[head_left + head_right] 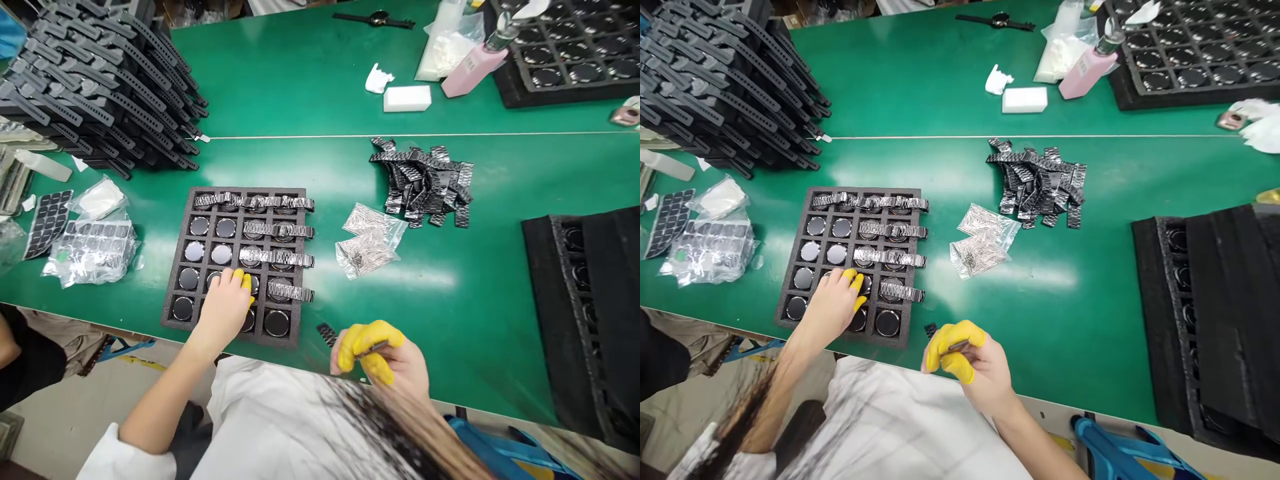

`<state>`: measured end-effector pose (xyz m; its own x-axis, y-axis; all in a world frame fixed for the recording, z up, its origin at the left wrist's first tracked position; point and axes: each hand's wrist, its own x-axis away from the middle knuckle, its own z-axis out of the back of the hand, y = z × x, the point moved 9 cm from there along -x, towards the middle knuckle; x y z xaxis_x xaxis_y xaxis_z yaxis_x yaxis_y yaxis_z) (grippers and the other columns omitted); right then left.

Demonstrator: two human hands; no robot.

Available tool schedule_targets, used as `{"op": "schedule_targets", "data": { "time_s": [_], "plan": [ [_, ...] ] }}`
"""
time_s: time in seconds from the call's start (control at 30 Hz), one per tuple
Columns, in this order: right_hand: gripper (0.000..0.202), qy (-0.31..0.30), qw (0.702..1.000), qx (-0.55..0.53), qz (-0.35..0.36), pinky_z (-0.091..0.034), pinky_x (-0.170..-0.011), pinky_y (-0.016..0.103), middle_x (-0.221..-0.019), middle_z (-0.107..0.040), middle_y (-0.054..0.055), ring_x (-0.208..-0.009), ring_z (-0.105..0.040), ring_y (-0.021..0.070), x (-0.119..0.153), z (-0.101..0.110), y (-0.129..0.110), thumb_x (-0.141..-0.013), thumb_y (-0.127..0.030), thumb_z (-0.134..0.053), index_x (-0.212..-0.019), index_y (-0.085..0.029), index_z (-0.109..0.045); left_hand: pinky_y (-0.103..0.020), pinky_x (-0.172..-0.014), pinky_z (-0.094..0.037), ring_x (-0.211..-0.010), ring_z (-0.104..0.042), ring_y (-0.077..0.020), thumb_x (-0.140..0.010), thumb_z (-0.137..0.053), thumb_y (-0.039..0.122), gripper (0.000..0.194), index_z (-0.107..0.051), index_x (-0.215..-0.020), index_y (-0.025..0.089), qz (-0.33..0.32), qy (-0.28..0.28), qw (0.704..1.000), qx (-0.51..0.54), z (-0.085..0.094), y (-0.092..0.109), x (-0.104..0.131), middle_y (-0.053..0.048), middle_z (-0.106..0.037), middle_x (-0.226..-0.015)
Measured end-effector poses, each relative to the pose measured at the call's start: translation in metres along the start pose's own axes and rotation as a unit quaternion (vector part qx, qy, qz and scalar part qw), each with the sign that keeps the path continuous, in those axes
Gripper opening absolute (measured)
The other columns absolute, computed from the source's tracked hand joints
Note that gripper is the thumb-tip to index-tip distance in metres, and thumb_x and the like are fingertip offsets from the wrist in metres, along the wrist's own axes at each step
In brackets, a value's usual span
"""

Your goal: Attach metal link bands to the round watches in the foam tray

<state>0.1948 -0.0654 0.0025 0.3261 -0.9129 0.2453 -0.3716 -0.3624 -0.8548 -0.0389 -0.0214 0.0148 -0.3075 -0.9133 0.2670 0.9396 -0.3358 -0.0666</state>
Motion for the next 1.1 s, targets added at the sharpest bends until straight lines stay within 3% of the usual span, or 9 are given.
{"op": "schedule_targets", "data": {
  "time_s": [0.1, 0.3, 0.47, 0.6, 0.73, 0.8, 0.87, 1.03, 1.1],
  "plan": [
    [0.028, 0.012, 0.999, -0.043, 0.006, -0.048, -0.048, 0.036, -0.067, -0.063, 0.002, -0.049, -0.058, 0.0201, -0.008, -0.004, 0.002, -0.094, -0.049, -0.078, -0.085, -0.027, -0.064, -0.049, -0.085, -0.051, -0.102, -0.060, -0.0365, -0.098, -0.051, 0.013, 0.023, -0.074, -0.098, 0.010, -0.029, 0.002, 1.000, -0.011, 0.000, 0.001, -0.006, -0.021, -0.068, -0.103],
    [0.046, 0.009, 0.997, -0.059, -0.046, -0.033, -0.039, 0.022, -0.061, -0.060, -0.003, -0.039, -0.046, 0.0091, -0.019, -0.009, 0.034, -0.091, -0.063, -0.077, -0.085, -0.022, -0.056, -0.041, -0.097, -0.055, -0.111, -0.066, -0.0286, -0.103, -0.053, 0.018, 0.018, -0.067, -0.115, 0.017, 0.001, 0.118, 0.979, 0.168, 0.001, -0.036, 0.006, -0.012, -0.072, -0.111],
    [0.050, -0.017, 0.996, -0.071, -0.056, -0.030, -0.036, 0.019, -0.061, -0.064, -0.003, -0.037, -0.042, 0.0063, -0.030, -0.024, 0.044, -0.084, -0.062, -0.083, -0.084, -0.021, -0.054, -0.029, -0.070, -0.056, -0.077, -0.071, -0.0200, -0.102, -0.064, 0.040, 0.024, -0.068, -0.120, 0.025, 0.073, 0.132, 0.918, 0.368, 0.007, -0.032, 0.015, -0.001, -0.073, -0.091],
    [0.052, -0.030, 0.996, -0.049, -0.070, -0.030, -0.037, 0.019, -0.059, -0.065, -0.002, -0.036, -0.043, 0.0061, -0.037, -0.035, 0.046, -0.082, -0.064, -0.084, -0.084, -0.019, -0.059, -0.028, -0.082, -0.058, -0.092, -0.070, -0.0193, -0.091, -0.078, 0.045, 0.023, -0.073, -0.097, 0.023, 0.056, 0.174, 0.811, 0.556, 0.017, -0.001, 0.010, -0.004, -0.072, -0.102],
    [0.053, -0.040, 0.996, -0.049, -0.067, -0.028, -0.036, 0.019, -0.059, -0.065, -0.002, -0.035, -0.041, 0.0057, -0.039, -0.043, 0.046, -0.088, -0.069, -0.075, -0.091, -0.017, -0.065, -0.038, -0.095, -0.061, -0.107, -0.073, -0.0233, -0.091, -0.079, 0.045, 0.030, -0.067, -0.106, 0.022, 0.104, 0.122, 0.640, 0.752, -0.018, 0.025, 0.002, -0.011, -0.074, -0.125],
    [0.051, -0.040, 0.995, -0.052, -0.073, -0.027, -0.035, 0.019, -0.057, -0.065, -0.002, -0.034, -0.041, 0.0057, -0.038, -0.044, 0.048, -0.089, -0.067, -0.075, -0.089, -0.017, -0.066, -0.040, -0.092, -0.062, -0.100, -0.076, -0.0232, -0.091, -0.080, 0.043, 0.031, -0.065, -0.107, 0.021, 0.108, 0.078, 0.594, 0.793, -0.035, 0.037, 0.002, -0.012, -0.076, -0.122],
    [0.051, -0.041, 0.995, -0.049, -0.079, -0.027, -0.035, 0.019, -0.056, -0.064, -0.002, -0.034, -0.041, 0.0059, -0.036, -0.044, 0.050, -0.086, -0.067, -0.078, -0.085, -0.017, -0.066, -0.039, -0.092, -0.062, -0.095, -0.076, -0.0229, -0.089, -0.083, 0.038, 0.028, -0.067, -0.105, 0.020, 0.092, 0.056, 0.611, 0.784, -0.041, 0.041, 0.004, -0.011, -0.078, -0.115],
    [0.050, -0.047, 0.993, -0.030, -0.100, -0.025, -0.034, 0.019, -0.051, -0.061, -0.002, -0.032, -0.039, 0.0059, -0.033, -0.045, 0.056, -0.085, -0.065, -0.079, -0.081, -0.016, -0.067, -0.039, -0.102, -0.058, -0.111, -0.072, -0.0240, -0.098, -0.066, 0.024, 0.026, -0.074, -0.123, 0.023, -0.005, 0.073, 0.778, 0.623, -0.018, 0.040, 0.011, -0.010, -0.075, -0.121],
    [0.050, -0.057, 0.992, -0.032, -0.110, -0.025, -0.034, 0.020, -0.048, -0.059, -0.003, -0.032, -0.037, 0.0059, -0.032, -0.047, 0.056, -0.085, -0.065, -0.079, -0.079, -0.016, -0.066, -0.040, -0.109, -0.056, -0.121, -0.069, -0.0248, -0.099, -0.061, 0.019, 0.037, -0.071, -0.134, 0.025, -0.047, 0.089, 0.819, 0.565, -0.007, 0.043, 0.013, -0.011, -0.072, -0.132]
  ]
}}
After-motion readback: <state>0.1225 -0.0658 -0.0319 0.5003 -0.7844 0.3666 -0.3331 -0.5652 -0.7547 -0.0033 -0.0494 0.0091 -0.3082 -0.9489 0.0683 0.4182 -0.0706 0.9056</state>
